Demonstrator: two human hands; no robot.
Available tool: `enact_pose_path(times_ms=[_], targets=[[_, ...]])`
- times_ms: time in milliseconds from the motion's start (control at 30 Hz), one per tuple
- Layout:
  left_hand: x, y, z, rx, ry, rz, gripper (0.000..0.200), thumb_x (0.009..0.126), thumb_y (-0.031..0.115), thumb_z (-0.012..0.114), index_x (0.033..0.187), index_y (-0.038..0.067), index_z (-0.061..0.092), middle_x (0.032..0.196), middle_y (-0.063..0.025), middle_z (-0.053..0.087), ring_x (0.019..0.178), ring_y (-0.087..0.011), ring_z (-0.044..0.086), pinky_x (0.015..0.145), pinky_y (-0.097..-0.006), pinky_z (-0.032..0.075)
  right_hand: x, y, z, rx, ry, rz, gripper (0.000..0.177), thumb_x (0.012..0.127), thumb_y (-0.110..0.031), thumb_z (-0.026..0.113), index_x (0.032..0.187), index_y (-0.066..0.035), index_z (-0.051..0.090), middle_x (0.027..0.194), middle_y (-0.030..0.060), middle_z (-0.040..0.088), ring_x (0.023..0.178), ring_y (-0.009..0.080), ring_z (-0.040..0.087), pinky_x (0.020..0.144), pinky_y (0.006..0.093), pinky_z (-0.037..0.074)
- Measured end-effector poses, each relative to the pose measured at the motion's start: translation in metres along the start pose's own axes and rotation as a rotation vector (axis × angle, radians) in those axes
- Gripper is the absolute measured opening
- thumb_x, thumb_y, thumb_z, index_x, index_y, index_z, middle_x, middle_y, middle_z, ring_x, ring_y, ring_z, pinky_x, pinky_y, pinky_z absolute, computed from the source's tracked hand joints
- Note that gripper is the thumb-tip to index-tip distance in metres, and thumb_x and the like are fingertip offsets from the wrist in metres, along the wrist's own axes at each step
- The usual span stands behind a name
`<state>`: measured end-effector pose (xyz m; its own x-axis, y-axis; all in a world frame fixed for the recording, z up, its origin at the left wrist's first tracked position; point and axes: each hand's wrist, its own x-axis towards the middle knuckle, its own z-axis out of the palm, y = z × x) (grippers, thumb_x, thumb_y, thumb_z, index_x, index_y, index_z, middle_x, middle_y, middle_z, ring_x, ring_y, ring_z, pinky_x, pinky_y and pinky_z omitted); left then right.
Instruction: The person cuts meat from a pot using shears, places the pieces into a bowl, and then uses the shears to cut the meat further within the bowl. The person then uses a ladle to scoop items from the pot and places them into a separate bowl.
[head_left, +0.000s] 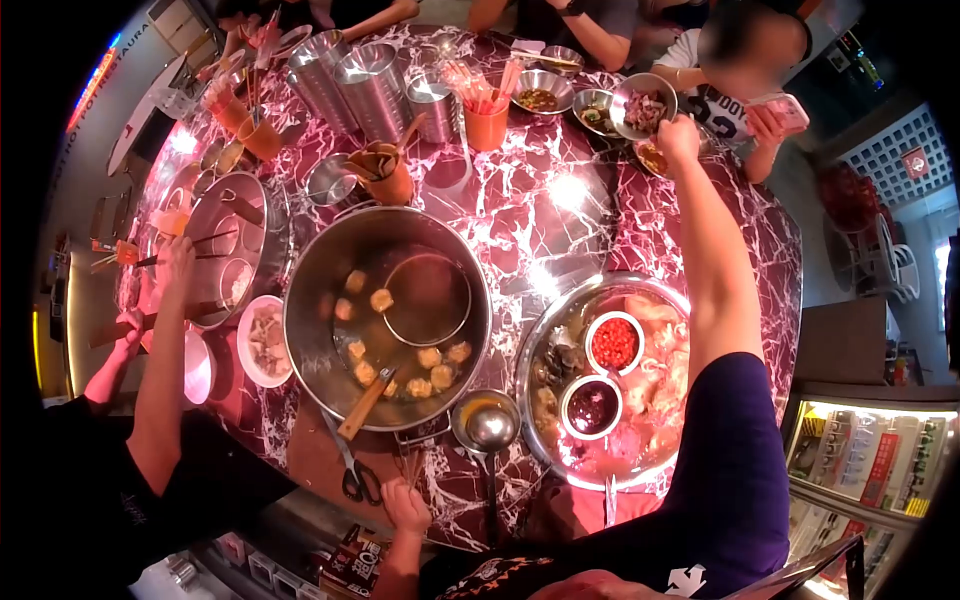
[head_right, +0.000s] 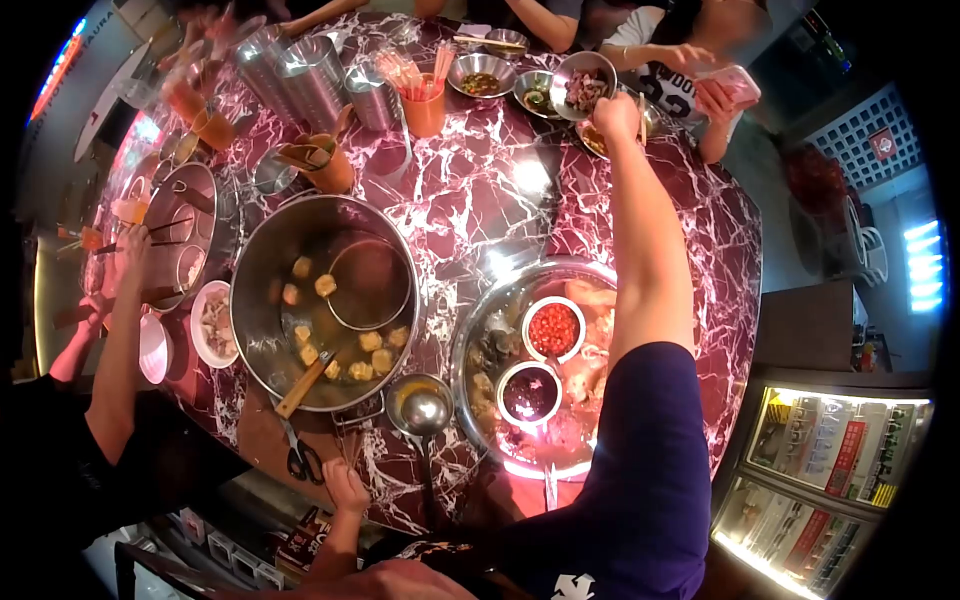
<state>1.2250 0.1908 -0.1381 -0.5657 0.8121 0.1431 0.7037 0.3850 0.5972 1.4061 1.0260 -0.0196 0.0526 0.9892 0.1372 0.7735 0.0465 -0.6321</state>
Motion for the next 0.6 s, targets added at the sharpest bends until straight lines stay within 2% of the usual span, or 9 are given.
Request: enact_pose_path(times_ms=[200,600], targets=[[0.003,0.008,-0.004,0.002,-0.040,-0.059,0.012,0.088,0.012,0.050,0.087,0.000,0.052,0.097,-0.0217,0.055,0.088,-0.0428,0.049,0.083,-0.0520,0.039,-0.006,-0.039,0.017,-0.222,0.072,-0.080,0.037,0.085,-0.023,0.056,0.115,-0.004,0.069,0.117,0.0256,0.068,0.114,0.0407,0.064,0.098,0.0463,0.049],[-0.001,0.003,-0.004,-0.026,-0.044,-0.084,0.010,0.087,0.011,0.052,0.086,0.001,0.052,0.098,-0.0222,0.055,0.089,-0.0433,0.049,0.082,-0.0524,0.040,-0.007,-0.040,0.036,-0.346,0.171,-0.244,0.031,0.089,-0.026,0.054,0.104,-0.001,0.066,0.109,0.0268,0.069,0.107,0.0446,0.065,0.093,0.0511,0.050]])
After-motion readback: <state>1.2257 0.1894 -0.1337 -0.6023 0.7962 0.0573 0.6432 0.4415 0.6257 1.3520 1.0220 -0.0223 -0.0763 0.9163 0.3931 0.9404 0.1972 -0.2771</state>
